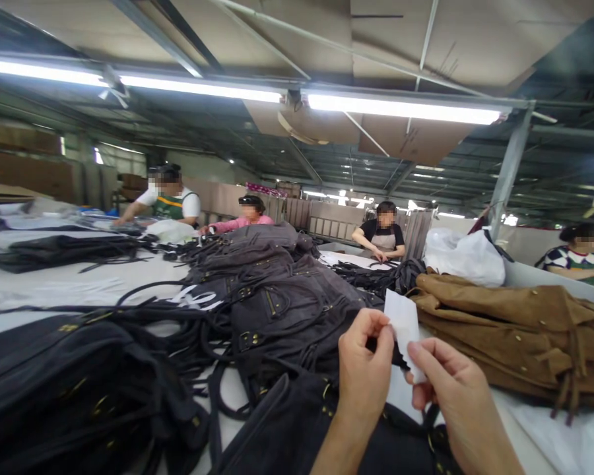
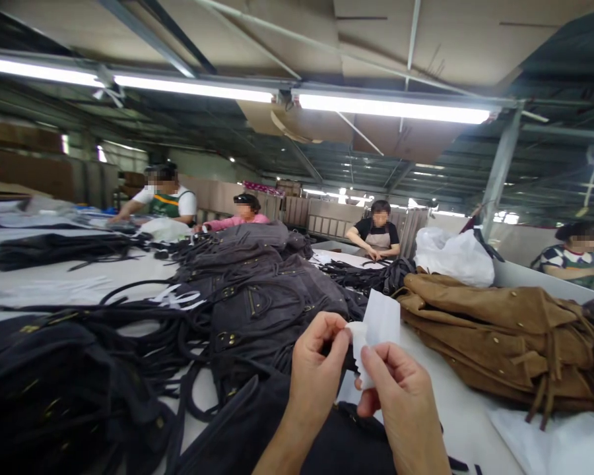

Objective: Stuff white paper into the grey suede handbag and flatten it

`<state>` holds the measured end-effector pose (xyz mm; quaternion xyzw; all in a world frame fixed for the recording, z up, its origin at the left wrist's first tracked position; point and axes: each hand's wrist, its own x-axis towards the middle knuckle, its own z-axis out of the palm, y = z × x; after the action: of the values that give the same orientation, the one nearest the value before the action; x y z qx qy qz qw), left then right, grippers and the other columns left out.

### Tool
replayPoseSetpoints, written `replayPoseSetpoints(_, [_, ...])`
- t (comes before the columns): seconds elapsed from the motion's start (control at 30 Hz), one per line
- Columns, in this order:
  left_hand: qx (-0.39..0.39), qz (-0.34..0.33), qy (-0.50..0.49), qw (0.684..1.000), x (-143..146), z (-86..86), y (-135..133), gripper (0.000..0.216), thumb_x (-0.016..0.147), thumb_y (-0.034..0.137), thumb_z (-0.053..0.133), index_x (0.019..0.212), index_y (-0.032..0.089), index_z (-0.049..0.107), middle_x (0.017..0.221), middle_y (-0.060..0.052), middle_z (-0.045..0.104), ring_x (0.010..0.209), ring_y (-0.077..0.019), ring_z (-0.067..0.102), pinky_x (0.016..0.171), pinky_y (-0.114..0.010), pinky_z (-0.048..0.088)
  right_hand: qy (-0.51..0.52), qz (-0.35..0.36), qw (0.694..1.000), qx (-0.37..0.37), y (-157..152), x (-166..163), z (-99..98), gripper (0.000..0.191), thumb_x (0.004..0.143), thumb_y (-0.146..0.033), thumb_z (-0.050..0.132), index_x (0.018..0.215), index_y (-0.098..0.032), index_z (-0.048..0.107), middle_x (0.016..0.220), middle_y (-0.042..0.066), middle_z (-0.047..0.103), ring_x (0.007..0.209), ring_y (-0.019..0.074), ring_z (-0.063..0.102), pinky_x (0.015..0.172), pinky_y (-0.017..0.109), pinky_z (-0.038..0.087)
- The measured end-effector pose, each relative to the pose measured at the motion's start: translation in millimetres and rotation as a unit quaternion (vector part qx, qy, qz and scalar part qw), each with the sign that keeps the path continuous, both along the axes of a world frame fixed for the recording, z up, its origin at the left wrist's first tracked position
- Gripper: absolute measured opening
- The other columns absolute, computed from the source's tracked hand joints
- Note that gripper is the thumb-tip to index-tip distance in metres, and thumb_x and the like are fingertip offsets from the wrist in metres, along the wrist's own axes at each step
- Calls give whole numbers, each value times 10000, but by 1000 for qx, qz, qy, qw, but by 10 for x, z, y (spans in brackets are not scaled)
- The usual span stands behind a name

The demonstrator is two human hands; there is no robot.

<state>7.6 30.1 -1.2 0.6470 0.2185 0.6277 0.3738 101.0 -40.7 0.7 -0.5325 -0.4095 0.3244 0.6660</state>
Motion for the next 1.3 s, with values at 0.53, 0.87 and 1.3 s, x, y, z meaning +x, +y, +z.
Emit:
replayPoseSetpoints(0.53, [141,-21,115,983,-110,-30,79,161,839,67,493,809,193,590,779,16,604,747,-121,551,703,-224,401,107,7,992,63,73,42,-64,436,755,-573,672,959,-203,563,686,-24,642,518,119,620,486,207,494])
replayPoseSetpoints(0.87, [188,-39,121,974,-66,-63,92,185,830,64,502,868,209,612,814,13,641,764,-131,575,727,-236,423,-82,-27,996,37,-6,164,-64,354,776,-514,670,965,-215,644,563,-67,510,415,67,444,385,179,317])
replayPoseSetpoints(1.3, [212,-117,200,949,-88,-20,38,210,762,40,475,824,187,612,757,-1,616,724,-136,554,695,-229,410,39,-137,969,203,-33,243,-18,181,784,-365,698,875,-218,644,796,-27,625,555,50,522,483,168,414])
